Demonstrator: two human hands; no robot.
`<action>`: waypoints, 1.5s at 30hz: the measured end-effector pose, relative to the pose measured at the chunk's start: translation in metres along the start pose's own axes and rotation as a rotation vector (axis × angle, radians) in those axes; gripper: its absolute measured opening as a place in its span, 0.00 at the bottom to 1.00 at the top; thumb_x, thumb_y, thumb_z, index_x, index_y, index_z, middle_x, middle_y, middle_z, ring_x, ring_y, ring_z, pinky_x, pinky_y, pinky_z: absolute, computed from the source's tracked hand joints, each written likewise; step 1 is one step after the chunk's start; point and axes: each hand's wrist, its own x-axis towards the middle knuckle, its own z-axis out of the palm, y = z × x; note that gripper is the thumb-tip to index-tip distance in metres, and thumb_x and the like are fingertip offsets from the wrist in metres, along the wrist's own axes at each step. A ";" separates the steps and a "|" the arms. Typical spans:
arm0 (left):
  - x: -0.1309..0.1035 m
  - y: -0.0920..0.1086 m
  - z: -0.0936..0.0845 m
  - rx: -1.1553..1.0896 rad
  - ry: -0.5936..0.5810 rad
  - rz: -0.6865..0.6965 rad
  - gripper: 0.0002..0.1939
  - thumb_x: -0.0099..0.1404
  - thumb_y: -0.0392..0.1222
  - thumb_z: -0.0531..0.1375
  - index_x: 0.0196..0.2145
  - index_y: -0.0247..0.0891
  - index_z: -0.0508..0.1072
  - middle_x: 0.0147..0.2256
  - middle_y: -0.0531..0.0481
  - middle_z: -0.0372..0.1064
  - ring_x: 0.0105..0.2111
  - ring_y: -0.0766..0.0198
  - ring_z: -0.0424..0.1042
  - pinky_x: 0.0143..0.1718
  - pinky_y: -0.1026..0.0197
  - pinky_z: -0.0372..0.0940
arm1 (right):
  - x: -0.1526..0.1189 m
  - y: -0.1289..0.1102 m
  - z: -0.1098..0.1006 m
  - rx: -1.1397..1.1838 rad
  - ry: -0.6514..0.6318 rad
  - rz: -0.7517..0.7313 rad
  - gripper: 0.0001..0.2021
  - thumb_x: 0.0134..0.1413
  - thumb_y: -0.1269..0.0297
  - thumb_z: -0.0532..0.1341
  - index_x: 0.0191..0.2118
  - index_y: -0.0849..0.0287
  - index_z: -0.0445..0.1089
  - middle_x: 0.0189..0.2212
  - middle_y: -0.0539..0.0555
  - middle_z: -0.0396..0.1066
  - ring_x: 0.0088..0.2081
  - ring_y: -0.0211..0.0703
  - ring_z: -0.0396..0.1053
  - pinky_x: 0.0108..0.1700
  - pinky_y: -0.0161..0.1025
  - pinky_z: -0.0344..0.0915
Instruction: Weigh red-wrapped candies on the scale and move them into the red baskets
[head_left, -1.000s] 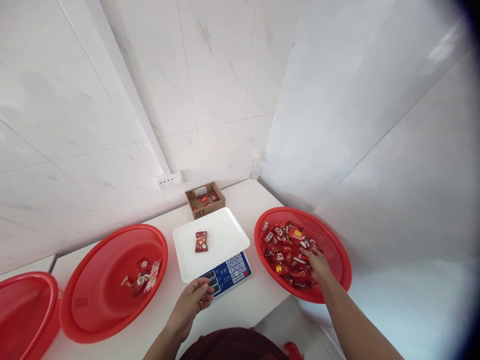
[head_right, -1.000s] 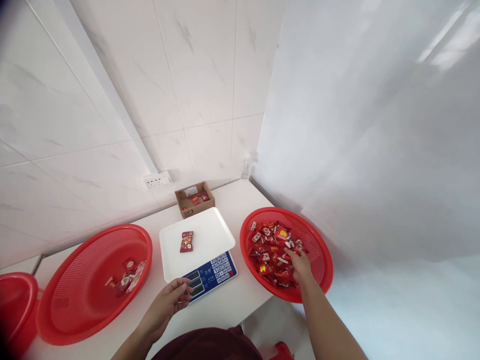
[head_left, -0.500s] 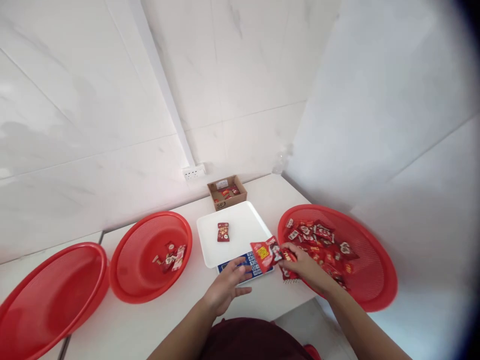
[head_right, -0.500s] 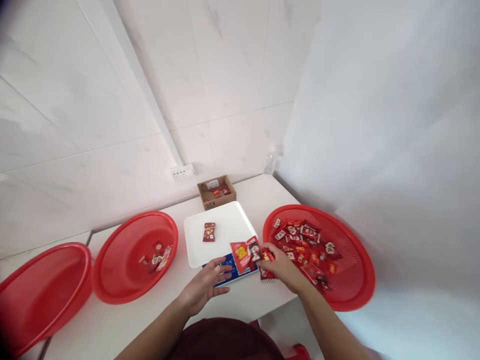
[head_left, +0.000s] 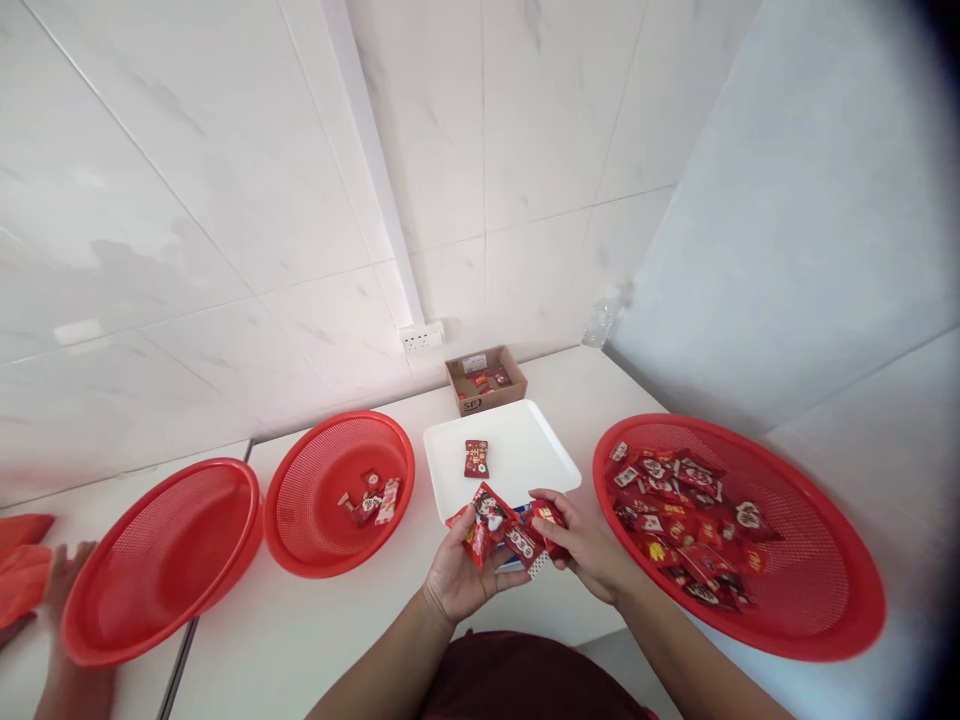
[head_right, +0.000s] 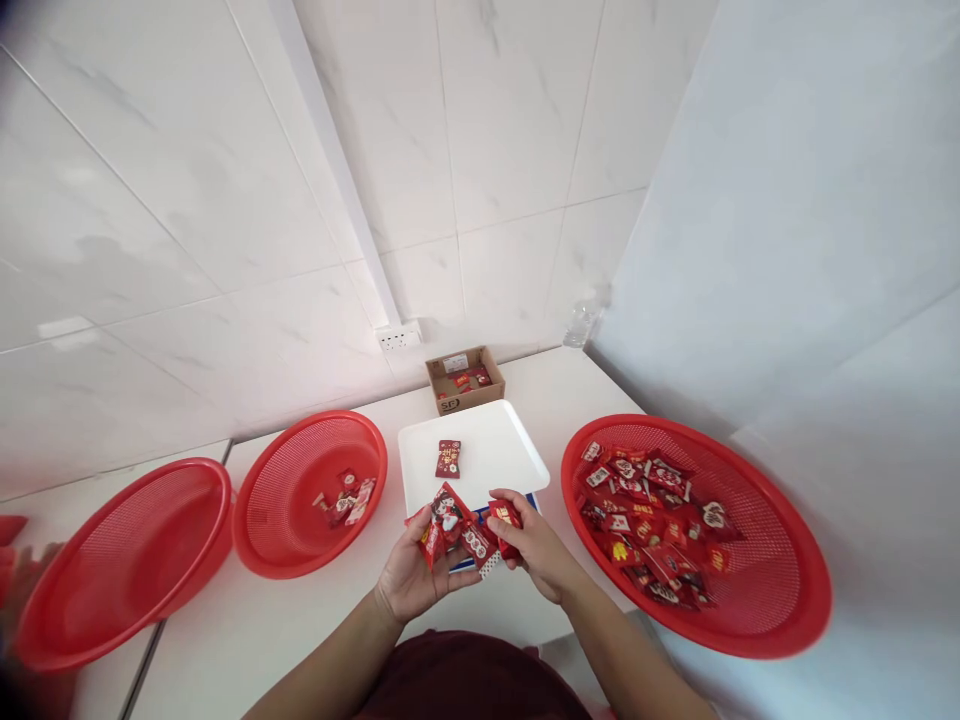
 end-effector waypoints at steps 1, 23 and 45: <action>0.000 0.000 0.000 0.004 -0.008 -0.001 0.25 0.61 0.56 0.51 0.45 0.33 0.70 0.46 0.41 0.69 0.47 0.53 0.67 0.47 0.49 0.62 | 0.000 -0.001 0.003 0.001 -0.006 0.006 0.25 0.43 0.52 0.63 0.47 0.51 0.59 0.28 0.45 0.64 0.22 0.31 0.59 0.19 0.28 0.53; -0.044 0.017 -0.046 -0.208 0.228 0.133 0.17 0.63 0.50 0.53 0.38 0.34 0.73 0.38 0.44 0.74 0.42 0.59 0.71 0.49 0.55 0.61 | 0.102 -0.013 -0.006 -0.273 0.303 -0.060 0.34 0.39 0.63 0.64 0.56 0.53 0.56 0.46 0.57 0.65 0.34 0.41 0.68 0.27 0.34 0.70; -0.040 0.007 -0.040 -0.096 0.214 0.073 0.17 0.61 0.50 0.54 0.39 0.34 0.72 0.36 0.44 0.75 0.38 0.58 0.72 0.43 0.55 0.63 | 0.073 0.016 -0.009 -0.601 0.321 -0.151 0.25 0.46 0.65 0.57 0.54 0.57 0.59 0.54 0.58 0.62 0.43 0.43 0.69 0.47 0.40 0.64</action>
